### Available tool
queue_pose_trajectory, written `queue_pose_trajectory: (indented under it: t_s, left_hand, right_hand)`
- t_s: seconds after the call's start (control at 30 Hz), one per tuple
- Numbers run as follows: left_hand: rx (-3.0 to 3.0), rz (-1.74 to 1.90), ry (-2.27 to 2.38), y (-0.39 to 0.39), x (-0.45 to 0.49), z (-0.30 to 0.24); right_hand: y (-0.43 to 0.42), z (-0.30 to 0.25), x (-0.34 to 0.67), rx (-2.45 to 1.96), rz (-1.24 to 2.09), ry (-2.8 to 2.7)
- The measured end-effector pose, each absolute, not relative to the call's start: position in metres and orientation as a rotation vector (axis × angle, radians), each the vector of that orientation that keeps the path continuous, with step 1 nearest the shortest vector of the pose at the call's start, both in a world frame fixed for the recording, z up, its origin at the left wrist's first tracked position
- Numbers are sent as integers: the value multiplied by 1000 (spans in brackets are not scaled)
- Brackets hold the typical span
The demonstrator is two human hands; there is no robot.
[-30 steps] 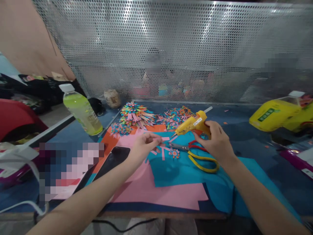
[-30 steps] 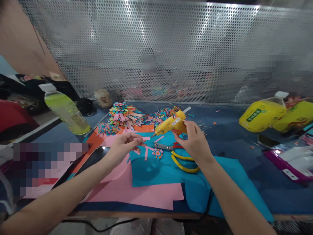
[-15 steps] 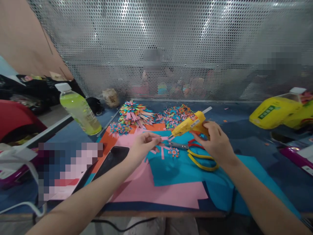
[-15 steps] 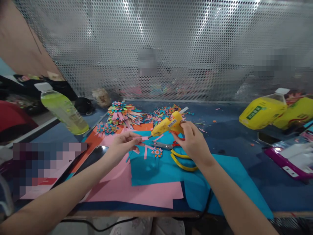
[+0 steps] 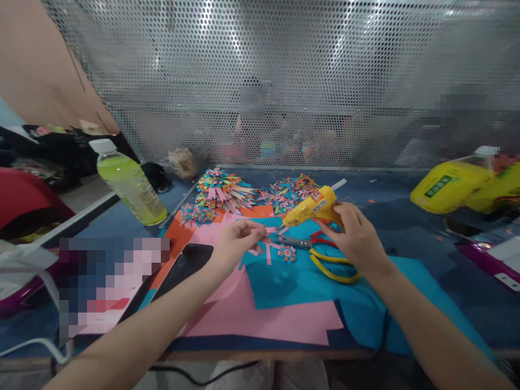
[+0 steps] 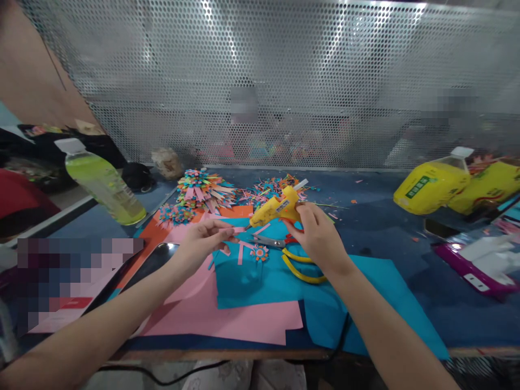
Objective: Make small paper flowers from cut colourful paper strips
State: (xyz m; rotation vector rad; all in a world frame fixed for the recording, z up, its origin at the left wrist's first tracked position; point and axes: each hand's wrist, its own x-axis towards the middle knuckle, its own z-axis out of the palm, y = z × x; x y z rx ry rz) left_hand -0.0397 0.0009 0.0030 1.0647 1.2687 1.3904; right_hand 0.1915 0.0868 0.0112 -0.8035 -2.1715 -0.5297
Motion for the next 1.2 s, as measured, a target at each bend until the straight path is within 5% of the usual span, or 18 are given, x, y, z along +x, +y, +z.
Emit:
queue_pose_trajectory:
  t_s: [0.57, 0.87, 0.97, 1.03, 1.2]
  left_hand:
    - [1088, 1340, 1212, 0, -41, 1]
    - [1102, 1333, 1180, -2, -40, 1]
    - [1103, 1338, 1184, -2, -40, 1]
    - [1111, 1331, 1204, -2, -39, 3]
    - [1162, 1308, 1270, -3, -35, 6]
  right_hand:
    - [88, 12, 190, -816, -558, -2181]
    - [140, -5, 219, -1965, -36, -2029]
    - [135, -3, 217, -2158, -210, -1934]
    - [122, 1, 207, -1911, -365, -2018]
    - [82, 2, 170, -992, 32, -2554]
